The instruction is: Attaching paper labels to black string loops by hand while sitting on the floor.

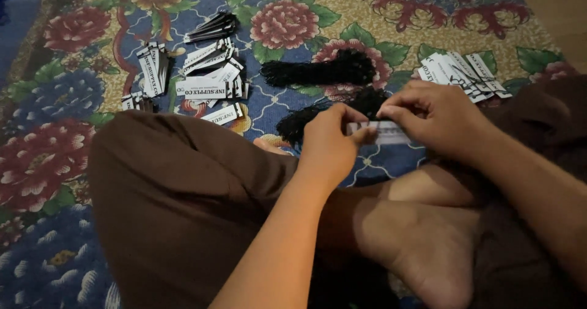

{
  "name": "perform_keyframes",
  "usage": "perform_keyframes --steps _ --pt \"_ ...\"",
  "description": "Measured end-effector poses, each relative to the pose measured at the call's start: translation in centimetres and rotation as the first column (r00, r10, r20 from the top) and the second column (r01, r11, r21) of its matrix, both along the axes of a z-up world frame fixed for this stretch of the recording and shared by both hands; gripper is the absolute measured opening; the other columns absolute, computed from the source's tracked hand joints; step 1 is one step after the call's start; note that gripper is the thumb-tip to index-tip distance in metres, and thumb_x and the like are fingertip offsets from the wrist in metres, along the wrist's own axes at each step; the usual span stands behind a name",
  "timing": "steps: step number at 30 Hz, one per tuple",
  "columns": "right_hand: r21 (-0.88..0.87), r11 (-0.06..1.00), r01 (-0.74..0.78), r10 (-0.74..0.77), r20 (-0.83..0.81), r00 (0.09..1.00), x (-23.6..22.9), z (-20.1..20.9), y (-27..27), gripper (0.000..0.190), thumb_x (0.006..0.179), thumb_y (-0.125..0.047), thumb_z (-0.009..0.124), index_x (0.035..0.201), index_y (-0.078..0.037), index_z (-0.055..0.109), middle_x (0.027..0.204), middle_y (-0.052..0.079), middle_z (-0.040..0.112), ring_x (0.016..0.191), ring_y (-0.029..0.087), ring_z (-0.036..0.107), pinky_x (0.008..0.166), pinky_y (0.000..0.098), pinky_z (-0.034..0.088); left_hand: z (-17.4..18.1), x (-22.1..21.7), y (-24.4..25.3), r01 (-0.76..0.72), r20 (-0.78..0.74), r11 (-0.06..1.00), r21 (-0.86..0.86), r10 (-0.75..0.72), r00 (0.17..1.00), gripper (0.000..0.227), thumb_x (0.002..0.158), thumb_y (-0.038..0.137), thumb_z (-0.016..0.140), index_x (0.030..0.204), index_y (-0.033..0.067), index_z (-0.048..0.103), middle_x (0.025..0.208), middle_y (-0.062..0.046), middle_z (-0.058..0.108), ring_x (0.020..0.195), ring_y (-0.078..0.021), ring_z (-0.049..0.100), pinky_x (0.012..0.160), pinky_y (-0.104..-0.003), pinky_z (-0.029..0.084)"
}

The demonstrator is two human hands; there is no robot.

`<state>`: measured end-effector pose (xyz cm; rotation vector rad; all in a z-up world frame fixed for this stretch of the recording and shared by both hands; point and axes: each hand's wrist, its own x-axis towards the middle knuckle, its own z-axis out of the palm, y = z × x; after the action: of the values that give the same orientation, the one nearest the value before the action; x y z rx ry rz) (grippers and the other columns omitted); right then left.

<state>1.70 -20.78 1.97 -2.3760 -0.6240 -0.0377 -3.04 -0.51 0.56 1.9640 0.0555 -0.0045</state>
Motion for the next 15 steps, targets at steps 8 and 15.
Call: perform_keyframes --steps 8,15 --pt "-0.13 0.985 0.118 -0.171 -0.573 0.801 2.6 4.1 0.1 0.025 0.092 -0.017 0.07 0.106 -0.004 0.086 0.088 0.011 0.081 0.071 0.02 0.064 0.064 0.0311 0.047 1.4 0.7 1.4 0.048 -0.313 0.79 -0.611 -0.297 0.902 0.028 0.084 0.009 0.077 0.106 -0.0069 0.073 0.081 -0.009 0.067 0.066 -0.012 0.058 0.059 -0.021 0.047" --pt "0.525 0.709 0.471 0.359 -0.844 0.4 4.4 -6.8 -6.5 0.045 0.086 -0.006 0.065 0.131 -0.001 0.063 0.103 0.018 0.068 0.087 0.023 0.062 0.044 0.014 0.036 1.7 0.4 1.6 -0.128 -0.356 0.507 -0.852 -0.384 0.852 0.041 0.087 0.012 0.075 0.124 -0.005 0.067 0.098 -0.008 0.068 0.076 -0.0096 0.062 0.069 -0.018 0.056"
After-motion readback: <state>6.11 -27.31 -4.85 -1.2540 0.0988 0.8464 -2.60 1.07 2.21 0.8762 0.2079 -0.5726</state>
